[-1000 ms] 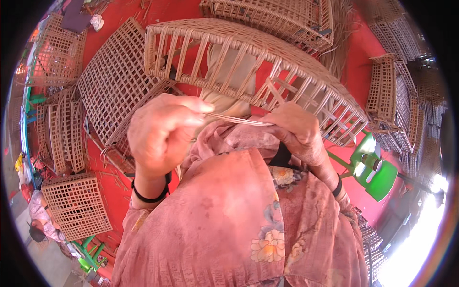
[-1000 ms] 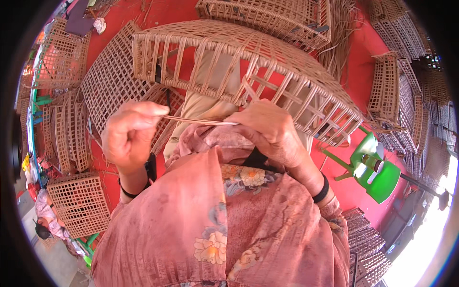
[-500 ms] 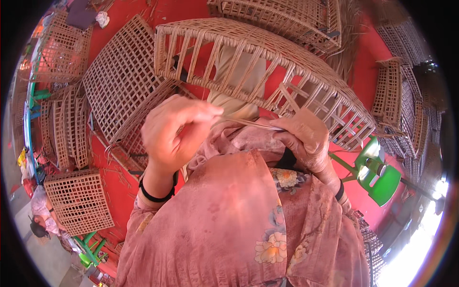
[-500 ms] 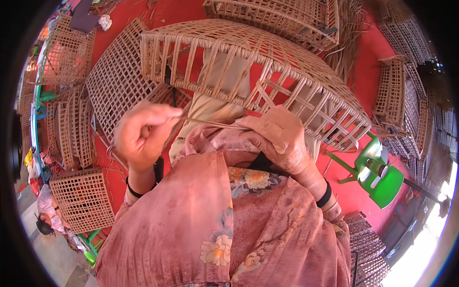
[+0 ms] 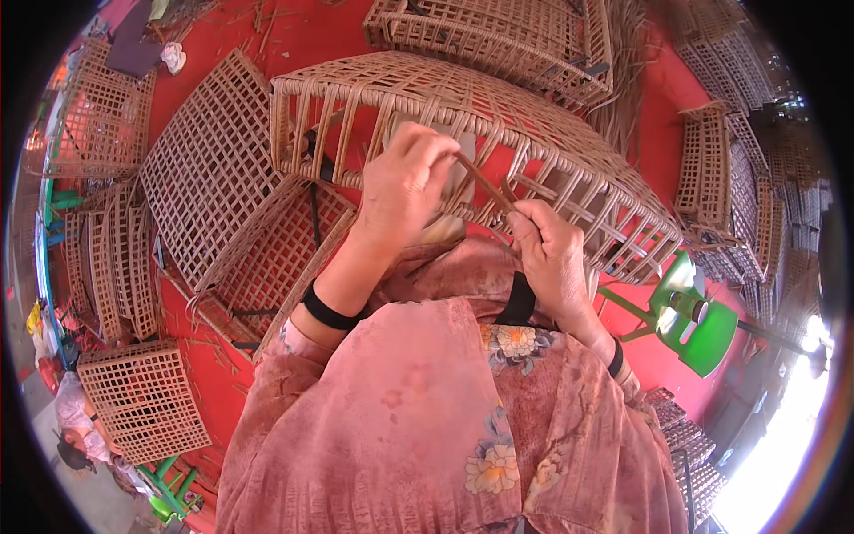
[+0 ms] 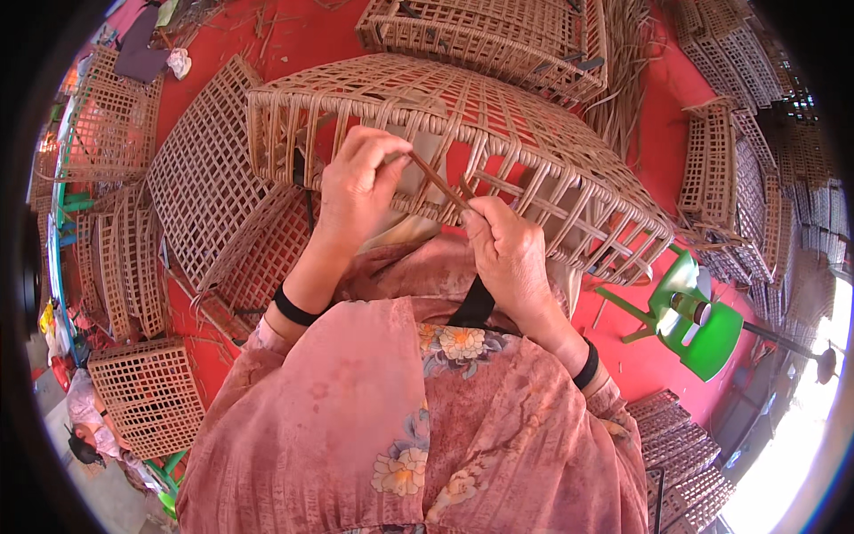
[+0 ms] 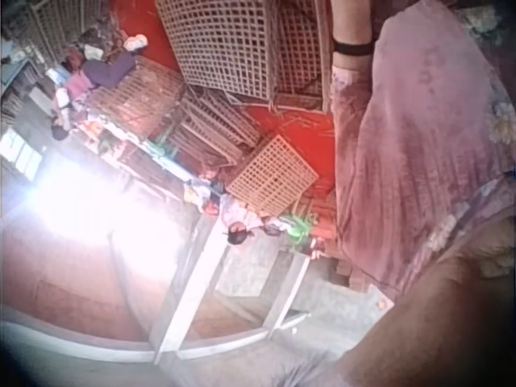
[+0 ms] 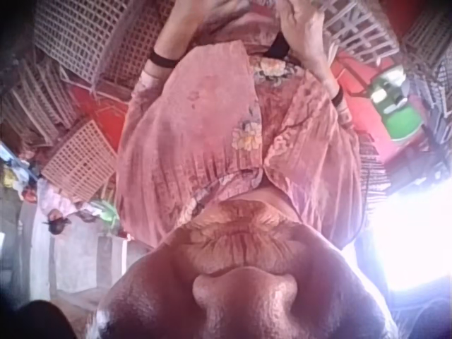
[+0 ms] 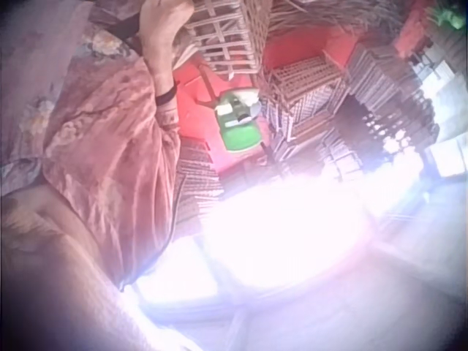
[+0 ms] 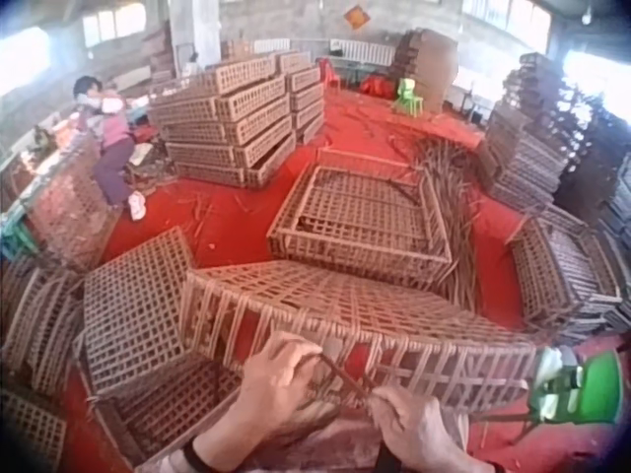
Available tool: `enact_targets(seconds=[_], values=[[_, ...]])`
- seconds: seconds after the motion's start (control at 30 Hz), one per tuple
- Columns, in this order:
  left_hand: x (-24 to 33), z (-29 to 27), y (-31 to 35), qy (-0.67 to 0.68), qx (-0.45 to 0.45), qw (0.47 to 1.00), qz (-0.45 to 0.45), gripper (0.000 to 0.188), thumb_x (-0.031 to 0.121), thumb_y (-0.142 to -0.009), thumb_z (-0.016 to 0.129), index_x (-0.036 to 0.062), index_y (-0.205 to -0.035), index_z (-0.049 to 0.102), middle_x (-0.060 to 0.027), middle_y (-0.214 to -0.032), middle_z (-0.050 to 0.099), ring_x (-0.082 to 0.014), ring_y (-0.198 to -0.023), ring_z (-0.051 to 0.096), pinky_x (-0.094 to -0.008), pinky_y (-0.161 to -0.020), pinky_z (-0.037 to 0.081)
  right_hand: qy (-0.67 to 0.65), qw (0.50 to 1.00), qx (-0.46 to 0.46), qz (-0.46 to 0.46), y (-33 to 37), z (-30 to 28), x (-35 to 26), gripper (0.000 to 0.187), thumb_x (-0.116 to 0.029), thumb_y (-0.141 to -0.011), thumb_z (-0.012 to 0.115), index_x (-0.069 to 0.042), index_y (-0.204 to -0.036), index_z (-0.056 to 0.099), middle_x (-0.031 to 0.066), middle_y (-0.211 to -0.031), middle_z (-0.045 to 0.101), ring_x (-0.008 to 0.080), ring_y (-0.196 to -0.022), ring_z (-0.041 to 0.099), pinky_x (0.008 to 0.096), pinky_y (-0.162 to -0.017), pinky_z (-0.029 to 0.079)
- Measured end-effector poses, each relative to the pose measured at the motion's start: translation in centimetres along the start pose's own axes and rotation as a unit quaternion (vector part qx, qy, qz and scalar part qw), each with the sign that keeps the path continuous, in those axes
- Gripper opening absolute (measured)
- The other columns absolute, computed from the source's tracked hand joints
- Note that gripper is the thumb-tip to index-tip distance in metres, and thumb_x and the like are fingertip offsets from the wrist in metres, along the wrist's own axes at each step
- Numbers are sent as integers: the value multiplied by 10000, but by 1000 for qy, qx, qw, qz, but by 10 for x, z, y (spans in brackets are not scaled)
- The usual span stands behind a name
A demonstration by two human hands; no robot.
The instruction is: Weaving bamboo strips onto a rectangular frame to construct a basket or trap structure.
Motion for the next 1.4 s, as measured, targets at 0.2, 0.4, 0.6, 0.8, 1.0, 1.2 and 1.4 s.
enact_targets(seconds=[0.2, 0.4, 0.6, 0.8, 1.0, 1.2, 1.4], values=[[2, -2, 6, -47, 22, 998, -35, 251, 18, -876, 664, 59, -1118, 609, -137, -1061, 683, -330, -853, 688, -396, -718, 547, 42, 999, 15, -9, -10, 6, 0, 103, -112, -953, 627, -12, -926, 621, 169, -647, 583, 316, -555, 612, 374, -522, 459], [2, 0, 1, -57, -66, 994, -71, 321, 53, -927, 582, 68, -1241, 516, -166, -1114, 681, -356, -903, 691, -434, -730, 545, 61, 996, 7, 58, -8, 1, -11, 119, -121, -956, 607, -12, -909, 613, 195, -659, 578, 389, -593, 601, 411, -532, 456], [0, 0, -5, -25, -96, 991, -93, 283, 122, -964, 574, 73, -1227, 479, -169, -1097, 682, -374, -907, 690, -454, -711, 540, 116, 993, 7, -13, -14, 6, -11, 118, -125, -956, 594, -18, -906, 599, 209, -691, 592, 419, -656, 612, 456, -566, 466], [-4, 3, -8, -12, -88, 991, -101, 264, 110, -966, 584, 84, -1205, 475, -178, -1026, 696, -363, -891, 698, -425, -703, 538, 109, 994, -4, -32, -18, 12, -7, 110, -128, -963, 593, -26, -922, 600, 209, -708, 600, 429, -673, 609, 467, -579, 468], [-9, -8, -8, 113, -34, 980, -163, 209, 18, -890, 683, 38, -1066, 571, -123, -905, 708, -188, -787, 700, -292, -691, 522, 97, 995, 8, -39, -28, 17, -9, 96, -125, -953, 603, -33, -948, 629, 192, -726, 621, 404, -676, 630, 458, -593, 479], [-18, -19, 1, 118, 78, 981, -136, 214, -36, -892, 686, 25, -1073, 591, -64, -860, 695, -75, -773, 635, -231, -708, 506, 130, 989, 10, -67, -47, 33, -13, 103, -146, -927, 627, -55, -973, 642, 177, -721, 646, 376, -688, 658, 458, -617, 507], [-30, -21, 1, -11, 85, 992, -91, 155, -19, -868, 702, 28, -1010, 659, -88, -882, 699, -151, -756, 672, -259, -690, 519, 195, 973, 8, -120, -58, 42, -13, 112, -137, -927, 616, -59, -1006, 621, 186, -702, 648, 369, -679, 665, 461, -617, 515]])
Point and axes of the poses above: each hand's wrist, its own y-axis away from the middle knuckle, its own z-axis out of the palm, x = y × z, the point moved 1 cm from there along -y, towards the middle knuckle
